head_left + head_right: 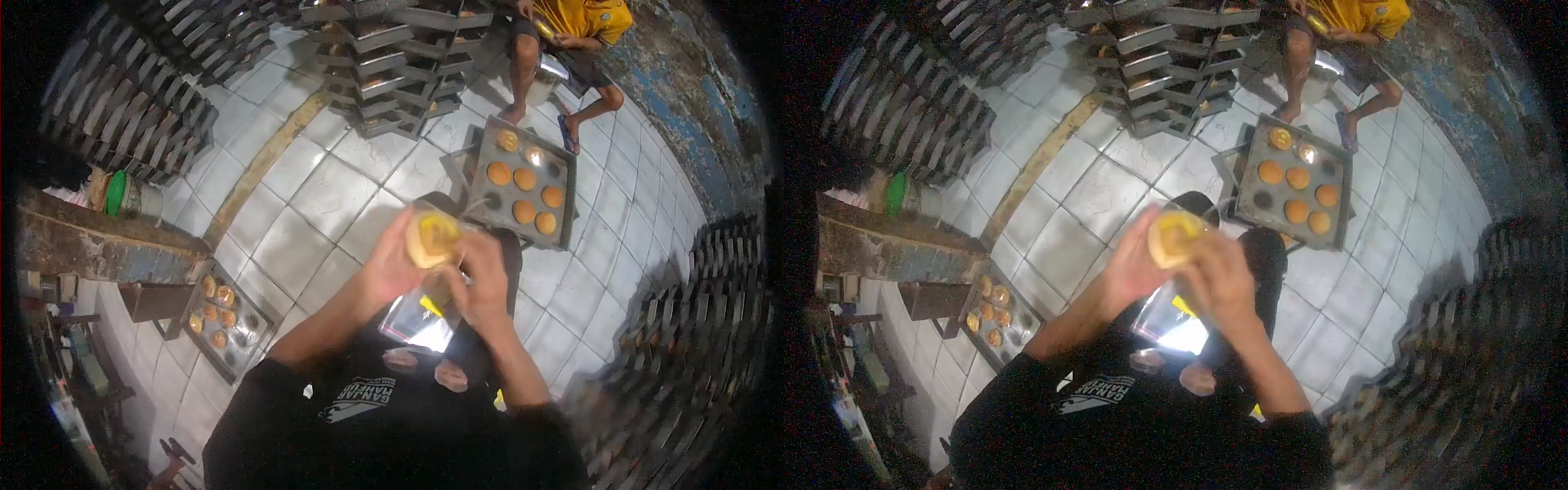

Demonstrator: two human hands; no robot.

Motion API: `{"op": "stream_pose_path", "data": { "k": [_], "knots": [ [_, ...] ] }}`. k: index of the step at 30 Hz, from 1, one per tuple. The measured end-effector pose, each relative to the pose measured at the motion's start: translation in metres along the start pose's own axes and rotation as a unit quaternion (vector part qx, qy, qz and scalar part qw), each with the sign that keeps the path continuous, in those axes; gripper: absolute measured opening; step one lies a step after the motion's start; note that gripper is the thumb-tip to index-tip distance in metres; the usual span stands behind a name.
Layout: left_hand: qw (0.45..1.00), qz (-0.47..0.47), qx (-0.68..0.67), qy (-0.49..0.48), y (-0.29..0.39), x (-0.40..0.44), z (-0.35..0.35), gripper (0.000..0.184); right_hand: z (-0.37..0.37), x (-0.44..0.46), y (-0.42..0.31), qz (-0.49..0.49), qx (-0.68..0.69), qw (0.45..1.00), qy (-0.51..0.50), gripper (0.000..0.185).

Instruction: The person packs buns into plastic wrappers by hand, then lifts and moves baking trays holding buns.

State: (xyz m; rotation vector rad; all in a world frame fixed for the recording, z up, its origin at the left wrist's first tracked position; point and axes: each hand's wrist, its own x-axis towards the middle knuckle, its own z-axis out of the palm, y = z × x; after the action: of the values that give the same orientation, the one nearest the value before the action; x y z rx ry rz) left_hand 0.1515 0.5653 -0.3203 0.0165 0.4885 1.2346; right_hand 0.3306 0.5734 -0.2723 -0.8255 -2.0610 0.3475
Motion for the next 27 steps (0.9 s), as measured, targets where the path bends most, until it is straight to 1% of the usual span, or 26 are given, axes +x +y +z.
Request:
{"op": "stream_pose_path", "data": {
  "k": [1,2,3,4,5,6,7,8,9,10,11,12,13,14,15,16,17,18,19,20,21,22,23,24,25,27],
  "knots": [
    [0.996,-0.082,0.008,-0.030,-0.007,-0.003,-0.012,0.058,-0.004,-0.003,-0.012,-0.062,0.028,0.997,-0.041,0.038],
    [0.995,-0.089,0.009,-0.034,-0.007,0.002,-0.020,0.058,-0.005,-0.003,-0.014,-0.062,0.017,0.996,-0.066,0.028],
    [0.987,0.039,0.156,0.025,-0.001,0.012,-0.024,0.055,-0.003,0.000,-0.002,-0.068,0.008,0.996,-0.062,0.028],
    [0.938,0.170,0.290,0.090,0.001,0.015,-0.026,0.052,0.005,-0.002,0.017,0.094,0.073,0.990,-0.075,0.027],
    [0.938,0.178,0.286,0.087,0.003,0.016,-0.023,0.052,0.016,-0.007,0.036,0.251,0.137,0.954,-0.086,0.026],
    [0.932,0.152,0.324,0.064,0.006,0.014,-0.018,0.048,0.022,-0.003,0.044,0.308,0.201,0.928,-0.060,0.025],
    [0.923,0.126,0.361,0.044,0.007,0.010,-0.013,0.044,0.025,-0.004,0.049,0.302,0.203,0.929,-0.066,0.025],
    [0.908,0.176,0.367,0.096,0.002,0.008,-0.005,0.034,0.026,-0.006,0.053,0.333,0.207,0.918,-0.067,0.024],
    [0.908,0.179,0.367,0.096,0.001,0.013,-0.011,0.034,0.026,-0.005,0.052,0.365,0.211,0.905,-0.064,0.024],
    [0.854,0.260,0.445,0.066,0.002,0.022,-0.019,0.028,0.029,-0.003,0.048,0.297,0.173,0.938,-0.033,0.021],
    [0.789,0.334,0.514,0.036,0.000,0.029,-0.028,0.023,0.028,0.000,0.047,0.297,0.171,0.939,-0.031,0.021],
    [0.732,0.389,0.559,0.000,0.007,0.033,-0.025,0.016,0.026,0.003,0.045,0.233,0.142,0.961,-0.036,0.018],
    [0.734,0.387,0.558,-0.002,0.006,0.035,-0.022,0.016,0.025,0.005,0.044,0.168,0.112,0.978,-0.043,0.015],
    [0.766,0.370,0.526,0.011,0.004,0.035,-0.019,0.016,0.028,0.006,0.046,0.146,0.097,0.984,-0.036,0.010],
    [0.795,0.353,0.493,0.025,0.004,0.034,-0.015,0.018,0.024,0.009,0.040,0.146,0.097,0.984,-0.037,0.010],
    [0.794,0.354,0.494,0.025,0.004,0.033,-0.011,0.018,0.016,0.015,0.029,0.150,0.103,0.983,-0.010,0.013],
    [0.809,0.350,0.469,0.058,0.005,0.031,-0.006,0.020,0.014,0.021,0.024,0.152,0.109,0.982,0.018,0.016],
    [0.823,0.343,0.445,0.090,0.005,0.032,-0.004,0.023,0.018,0.027,0.035,0.152,0.110,0.982,0.020,0.016],
    [0.824,0.336,0.447,0.089,0.006,0.035,-0.004,0.023,0.023,0.032,0.052,0.228,0.147,0.963,0.000,0.019],
    [0.845,0.342,0.391,0.127,0.005,0.039,-0.005,0.024,0.022,0.027,0.062,0.305,0.182,0.935,-0.019,0.023],
    [0.860,0.353,0.333,0.161,0.008,0.043,-0.001,0.026,0.016,0.027,0.062,0.307,0.181,0.934,-0.014,0.023],
    [0.843,0.366,0.354,0.171,0.009,0.042,0.002,0.028,0.011,0.031,0.063,0.385,0.286,0.877,-0.008,0.025],
    [0.841,0.372,0.353,0.172,0.010,0.041,0.004,0.028,0.008,0.037,0.063,0.454,0.386,0.803,-0.008,0.028],
    [0.841,0.379,0.347,0.169,0.004,0.036,0.004,0.028,0.007,0.037,0.049,0.448,0.443,0.776,0.004,0.028],
    [0.842,0.385,0.341,0.164,-0.001,0.031,0.005,0.028,0.004,0.035,0.040,0.454,0.443,0.773,0.003,0.028],
    [0.855,0.378,0.316,0.160,-0.005,0.026,0.013,0.027,0.000,0.035,0.032,0.394,0.356,0.847,-0.025,0.029]
  ]
}}
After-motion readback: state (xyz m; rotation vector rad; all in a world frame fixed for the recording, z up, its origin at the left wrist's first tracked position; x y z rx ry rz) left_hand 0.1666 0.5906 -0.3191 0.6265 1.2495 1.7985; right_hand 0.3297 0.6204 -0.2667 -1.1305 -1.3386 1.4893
